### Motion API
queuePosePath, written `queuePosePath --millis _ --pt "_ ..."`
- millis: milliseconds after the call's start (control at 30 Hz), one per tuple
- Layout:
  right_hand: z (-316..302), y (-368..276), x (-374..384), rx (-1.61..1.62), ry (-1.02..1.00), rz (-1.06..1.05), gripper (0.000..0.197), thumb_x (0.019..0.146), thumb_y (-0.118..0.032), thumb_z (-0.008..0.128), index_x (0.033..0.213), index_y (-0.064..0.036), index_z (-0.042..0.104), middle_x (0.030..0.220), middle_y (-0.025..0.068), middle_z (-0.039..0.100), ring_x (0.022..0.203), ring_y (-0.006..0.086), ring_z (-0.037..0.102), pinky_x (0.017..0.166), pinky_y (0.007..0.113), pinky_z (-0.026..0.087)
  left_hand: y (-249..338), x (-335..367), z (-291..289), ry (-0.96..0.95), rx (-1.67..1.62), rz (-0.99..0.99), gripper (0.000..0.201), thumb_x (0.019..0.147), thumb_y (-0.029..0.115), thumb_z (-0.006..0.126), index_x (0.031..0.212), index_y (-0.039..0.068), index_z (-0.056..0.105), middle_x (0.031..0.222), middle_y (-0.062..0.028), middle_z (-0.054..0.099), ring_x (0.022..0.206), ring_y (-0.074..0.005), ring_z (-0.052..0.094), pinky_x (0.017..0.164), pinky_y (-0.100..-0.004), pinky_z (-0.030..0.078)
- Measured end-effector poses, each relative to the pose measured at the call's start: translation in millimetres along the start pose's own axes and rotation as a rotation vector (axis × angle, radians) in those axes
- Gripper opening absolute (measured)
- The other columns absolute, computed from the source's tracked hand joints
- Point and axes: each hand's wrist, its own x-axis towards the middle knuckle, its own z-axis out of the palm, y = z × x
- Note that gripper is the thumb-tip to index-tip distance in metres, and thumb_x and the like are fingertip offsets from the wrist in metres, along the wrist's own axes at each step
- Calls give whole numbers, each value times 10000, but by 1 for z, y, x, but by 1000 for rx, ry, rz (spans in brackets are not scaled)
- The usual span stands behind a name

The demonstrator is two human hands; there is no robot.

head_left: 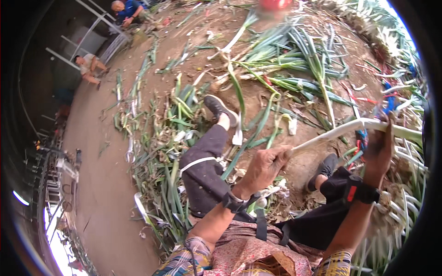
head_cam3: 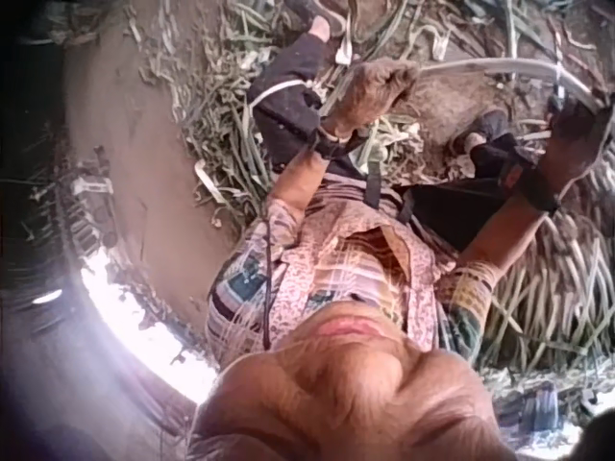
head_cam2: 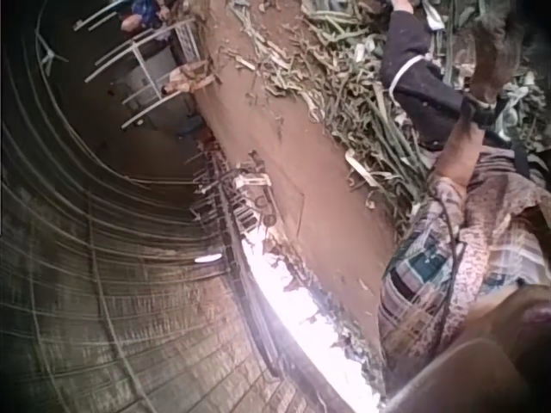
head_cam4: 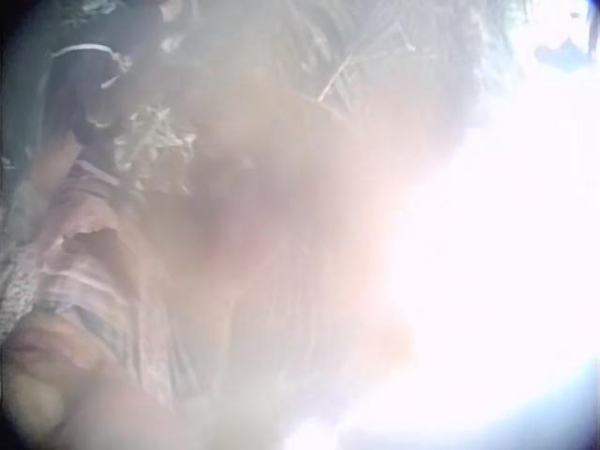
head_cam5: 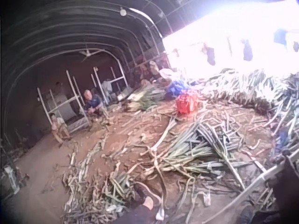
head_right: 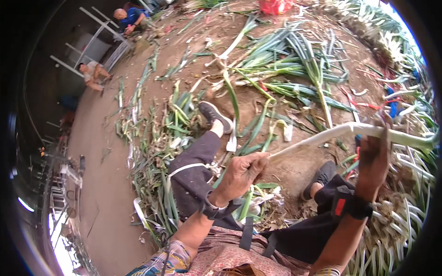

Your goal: Peeling the outer skins from harvested leeks while sitting on a dirt floor.

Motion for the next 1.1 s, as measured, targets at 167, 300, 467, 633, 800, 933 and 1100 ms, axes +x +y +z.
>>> queuePosePath --millis 167,300,467,633,800,933,1100 --pt "4 -6 -1 -89 -180 34 248 920 -151 513 1141 -40 514 919 67 607 666 66 499 545 206 386 -15 -5 1 -40 67 -42 347 913 295 529 1046 -17 600 638 12 509 553 -45 450 483 -219 374" --pt "21 -4 -11 -311 -197 -34 186 886 -187 575 978 -26 556 726 41 604 537 43 471 447 184 350 -10 -2 11 -77 287 38 358 860 277 603 1074 -9 594 815 -91 633 691 -127 590 595 -257 467" --pt "18 -5 -10 -319 -173 76 173 850 -204 633 866 -39 585 653 24 575 452 31 423 390 178 312 -15 -1 27 -158 564 189 331 838 236 584 1075 4 585 864 -169 625 750 -292 617 641 -352 499" --pt "22 -6 -15 -372 -140 62 184 816 -202 674 877 -47 596 637 20 578 449 42 453 376 178 314 -21 -5 38 -201 749 287 308 831 191 548 1057 -18 566 792 -166 608 689 -304 592 616 -378 493" --pt "22 -5 -14 -417 -131 70 189 800 -207 693 882 -66 598 636 15 585 471 37 481 379 169 319 -24 -7 41 -222 729 296 239 822 182 558 973 -3 565 742 -157 602 673 -303 603 591 -375 487" --pt "24 -6 -17 -369 -145 81 194 798 -211 696 882 -69 594 634 13 585 467 34 478 376 169 319 -25 -10 38 -209 513 180 222 855 199 558 974 13 581 755 -146 620 660 -262 626 582 -345 485" --pt "19 -6 -15 -374 -162 82 196 805 -210 690 887 -64 589 636 21 588 447 27 464 370 160 315 -16 -13 29 -298 151 -120 388 892 293 554 1096 -37 561 794 -125 635 705 -158 611 613 -284 473"
